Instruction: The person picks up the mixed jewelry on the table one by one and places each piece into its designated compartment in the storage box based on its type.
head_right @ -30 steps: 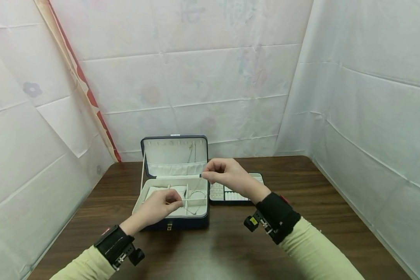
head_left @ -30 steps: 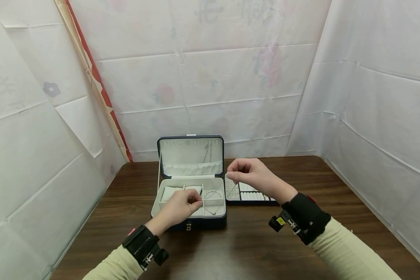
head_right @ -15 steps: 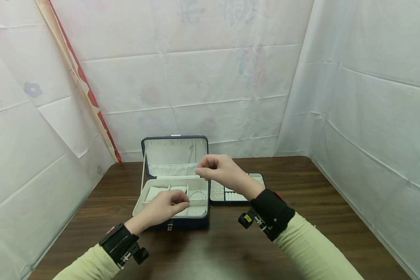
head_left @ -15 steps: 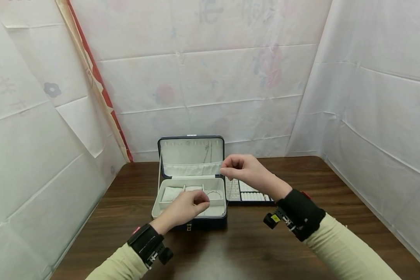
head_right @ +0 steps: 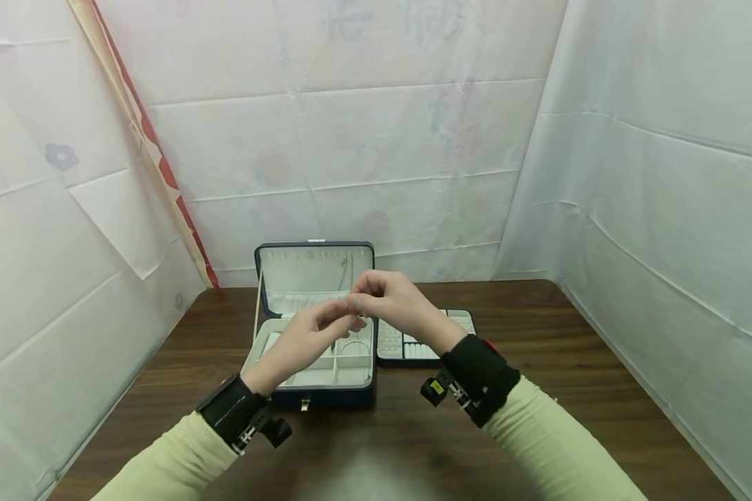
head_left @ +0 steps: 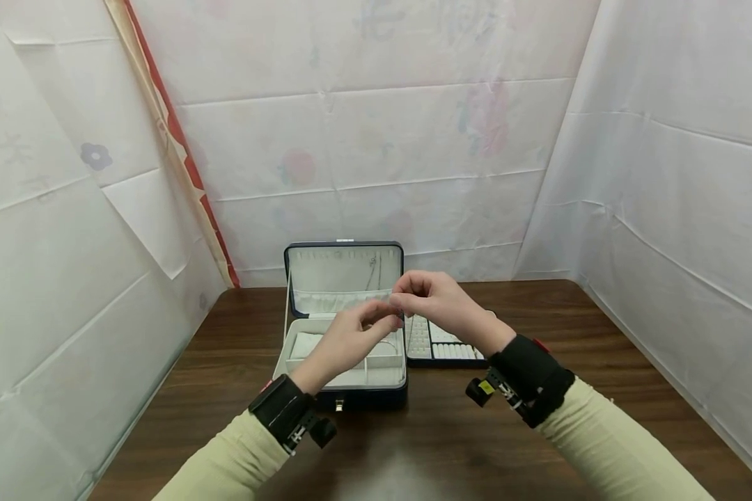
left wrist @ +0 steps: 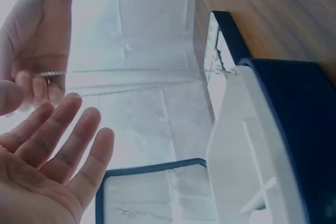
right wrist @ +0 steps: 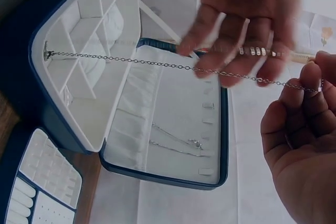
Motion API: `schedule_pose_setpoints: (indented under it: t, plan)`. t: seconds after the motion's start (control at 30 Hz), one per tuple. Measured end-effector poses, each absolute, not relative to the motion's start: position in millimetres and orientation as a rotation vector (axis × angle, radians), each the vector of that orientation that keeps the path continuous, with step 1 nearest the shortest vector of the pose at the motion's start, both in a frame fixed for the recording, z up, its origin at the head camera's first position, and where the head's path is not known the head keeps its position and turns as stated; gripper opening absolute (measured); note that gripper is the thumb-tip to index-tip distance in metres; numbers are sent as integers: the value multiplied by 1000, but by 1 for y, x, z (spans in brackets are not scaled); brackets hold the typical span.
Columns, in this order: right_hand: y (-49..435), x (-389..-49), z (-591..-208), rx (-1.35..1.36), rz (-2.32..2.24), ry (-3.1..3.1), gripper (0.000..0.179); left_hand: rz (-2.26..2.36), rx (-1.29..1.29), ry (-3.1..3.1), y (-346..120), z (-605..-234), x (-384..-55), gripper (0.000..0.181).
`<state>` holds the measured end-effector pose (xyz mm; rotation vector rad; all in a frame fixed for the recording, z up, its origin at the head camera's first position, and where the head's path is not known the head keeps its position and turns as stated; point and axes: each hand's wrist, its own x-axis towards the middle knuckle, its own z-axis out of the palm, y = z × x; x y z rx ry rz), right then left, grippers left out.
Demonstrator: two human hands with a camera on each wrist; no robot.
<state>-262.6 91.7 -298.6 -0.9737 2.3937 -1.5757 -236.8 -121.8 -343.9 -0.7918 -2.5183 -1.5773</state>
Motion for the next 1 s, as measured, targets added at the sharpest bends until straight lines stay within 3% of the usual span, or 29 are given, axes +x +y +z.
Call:
schedule_pose_setpoints:
  t: [0.57, 1.0]
  plan:
    - [93, -278, -298, -852, -1689, 2377, 21, -1607, -713, -2391, -120, -315, -254, 21]
    - [91, -288, -299, -809, -1721, 2288, 24, -1380, -731, -2435, -121, -298, -269, 14]
